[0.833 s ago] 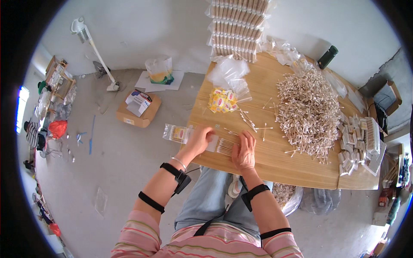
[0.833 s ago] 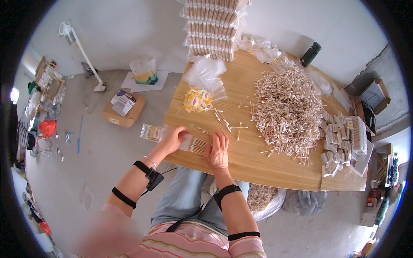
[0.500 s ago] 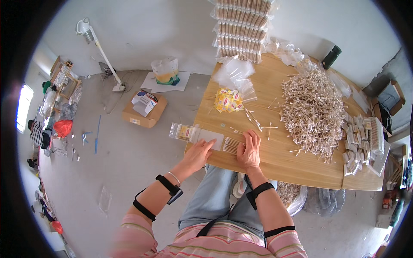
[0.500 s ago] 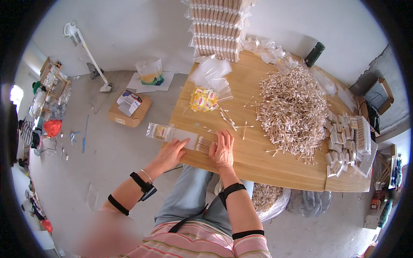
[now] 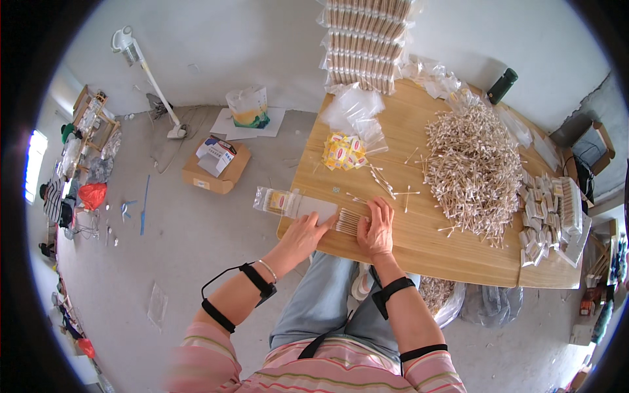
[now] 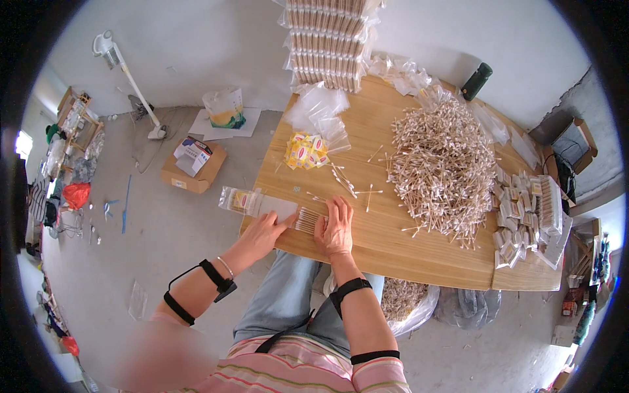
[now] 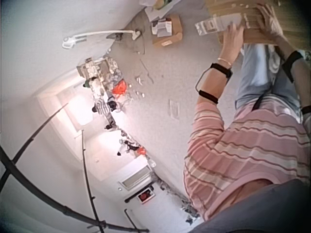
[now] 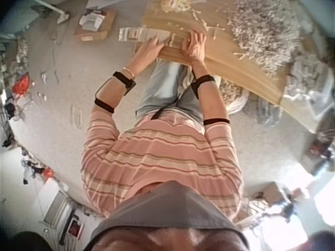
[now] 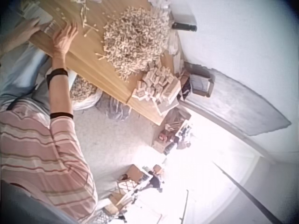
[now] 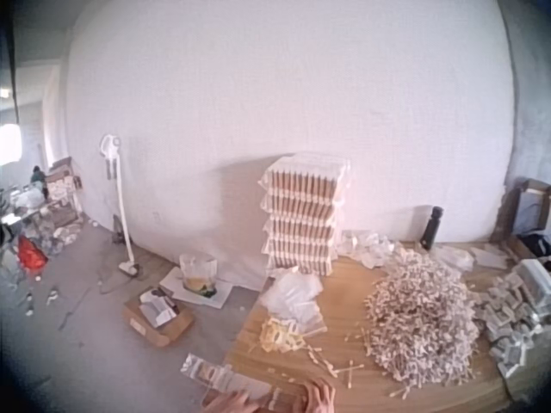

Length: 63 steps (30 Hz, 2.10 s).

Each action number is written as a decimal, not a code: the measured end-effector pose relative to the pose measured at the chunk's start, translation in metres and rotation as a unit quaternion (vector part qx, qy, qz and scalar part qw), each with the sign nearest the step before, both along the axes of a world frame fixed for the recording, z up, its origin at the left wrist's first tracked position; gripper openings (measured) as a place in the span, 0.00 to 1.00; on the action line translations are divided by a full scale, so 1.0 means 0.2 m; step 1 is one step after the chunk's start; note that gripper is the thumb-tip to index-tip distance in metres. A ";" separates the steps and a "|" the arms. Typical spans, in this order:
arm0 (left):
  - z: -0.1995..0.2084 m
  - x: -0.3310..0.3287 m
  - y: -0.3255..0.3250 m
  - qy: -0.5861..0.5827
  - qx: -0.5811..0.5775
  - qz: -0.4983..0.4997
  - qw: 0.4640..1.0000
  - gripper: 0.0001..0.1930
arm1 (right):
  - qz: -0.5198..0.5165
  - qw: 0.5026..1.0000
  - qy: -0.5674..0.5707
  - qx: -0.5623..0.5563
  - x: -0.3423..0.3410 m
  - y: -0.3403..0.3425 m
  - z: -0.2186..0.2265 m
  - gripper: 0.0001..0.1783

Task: Packaging counted cotton swabs into plastic bags.

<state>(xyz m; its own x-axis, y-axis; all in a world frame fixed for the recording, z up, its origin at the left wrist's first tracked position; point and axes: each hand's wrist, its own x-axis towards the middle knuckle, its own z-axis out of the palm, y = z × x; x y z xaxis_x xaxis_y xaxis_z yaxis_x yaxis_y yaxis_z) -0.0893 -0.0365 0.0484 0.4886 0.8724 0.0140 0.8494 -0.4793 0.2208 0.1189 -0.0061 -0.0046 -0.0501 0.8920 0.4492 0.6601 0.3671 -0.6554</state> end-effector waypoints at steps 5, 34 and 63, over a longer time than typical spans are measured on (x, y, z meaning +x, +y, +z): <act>0.02 -0.08 -0.17 0.032 -0.012 -0.027 0.999 0.27 | 0.003 1.000 0.005 -0.001 0.02 0.01 -0.01 0.24; -0.06 -0.13 -0.25 -0.160 -0.029 -0.013 0.987 0.10 | 0.006 1.000 -0.004 -0.023 0.01 0.00 0.01 0.23; -0.20 -0.31 -0.32 -0.095 -0.018 -0.032 0.995 0.10 | -0.003 1.000 -0.013 0.005 0.00 0.00 0.00 0.22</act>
<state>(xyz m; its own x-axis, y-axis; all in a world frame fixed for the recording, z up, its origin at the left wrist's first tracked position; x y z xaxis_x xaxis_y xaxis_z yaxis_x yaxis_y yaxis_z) -0.1512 -0.1010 0.0090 0.5347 0.8412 0.0800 0.7588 -0.5196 0.3927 0.1195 -0.0053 -0.0039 -0.0565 0.8881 0.4563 0.6788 0.3693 -0.6347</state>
